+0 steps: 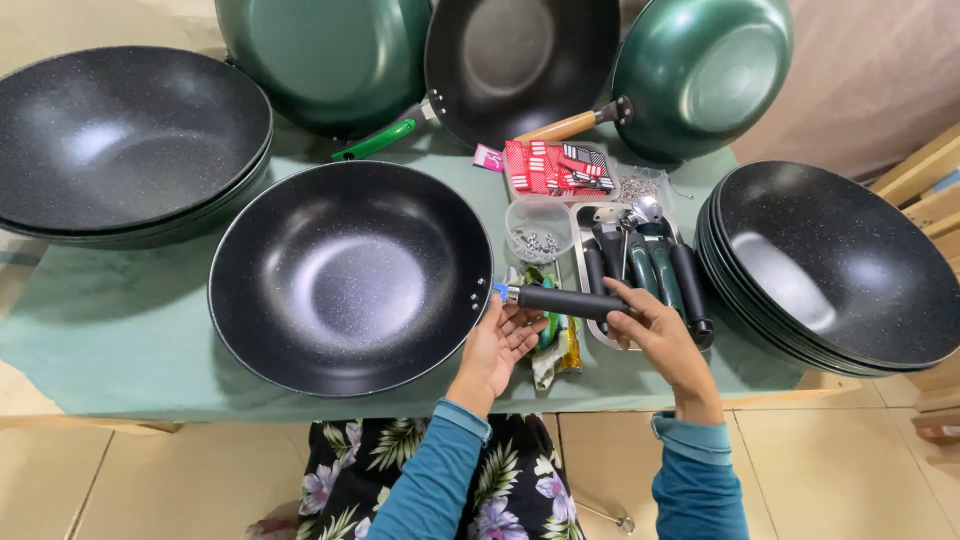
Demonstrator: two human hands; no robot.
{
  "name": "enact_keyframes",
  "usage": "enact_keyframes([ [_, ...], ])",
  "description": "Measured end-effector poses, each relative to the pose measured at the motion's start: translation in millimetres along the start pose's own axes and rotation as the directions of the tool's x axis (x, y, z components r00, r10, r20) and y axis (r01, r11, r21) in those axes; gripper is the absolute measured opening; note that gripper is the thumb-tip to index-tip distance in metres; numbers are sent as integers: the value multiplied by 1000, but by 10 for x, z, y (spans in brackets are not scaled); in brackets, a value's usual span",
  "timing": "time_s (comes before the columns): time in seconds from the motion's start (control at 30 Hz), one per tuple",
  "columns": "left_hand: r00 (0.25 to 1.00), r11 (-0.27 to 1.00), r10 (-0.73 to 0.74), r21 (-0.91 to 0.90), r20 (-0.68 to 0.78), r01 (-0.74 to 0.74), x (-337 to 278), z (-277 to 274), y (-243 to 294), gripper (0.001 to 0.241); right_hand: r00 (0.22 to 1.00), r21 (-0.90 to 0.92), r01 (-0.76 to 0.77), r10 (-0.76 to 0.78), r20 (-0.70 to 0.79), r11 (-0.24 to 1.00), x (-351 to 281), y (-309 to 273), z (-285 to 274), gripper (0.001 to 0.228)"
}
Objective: Assembling a handle onto a pan using a screwdriver and then cleaning the pan with a cloth.
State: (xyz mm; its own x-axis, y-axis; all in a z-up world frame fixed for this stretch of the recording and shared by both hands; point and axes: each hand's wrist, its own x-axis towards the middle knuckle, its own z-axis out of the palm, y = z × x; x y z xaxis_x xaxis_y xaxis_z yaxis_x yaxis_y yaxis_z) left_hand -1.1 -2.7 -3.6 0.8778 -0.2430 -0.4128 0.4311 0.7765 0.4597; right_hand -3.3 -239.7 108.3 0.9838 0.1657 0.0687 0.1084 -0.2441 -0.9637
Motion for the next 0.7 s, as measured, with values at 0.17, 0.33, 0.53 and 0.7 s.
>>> enact_keyframes([
  [0.17,1000,1000,-4,-5,1,4,-29,5,-3,50,1000,0,7,-7,-21,1000,6,-130,38,54],
  [0.33,998,999,-34,-2,45,34,-46,6,-82,58,1000,-21,11,-11,8,1000,-24,-134,48,48],
  [0.53,993,996,-90,24,78,89,-227,83,-102,60,999,-23,-20,21,24,1000,-37,-69,39,43],
  [0.7,977,903,-102,429,186,12,-573,313,32,43,997,-16,-18,17,-69,1000,-41,-113,-96,32],
])
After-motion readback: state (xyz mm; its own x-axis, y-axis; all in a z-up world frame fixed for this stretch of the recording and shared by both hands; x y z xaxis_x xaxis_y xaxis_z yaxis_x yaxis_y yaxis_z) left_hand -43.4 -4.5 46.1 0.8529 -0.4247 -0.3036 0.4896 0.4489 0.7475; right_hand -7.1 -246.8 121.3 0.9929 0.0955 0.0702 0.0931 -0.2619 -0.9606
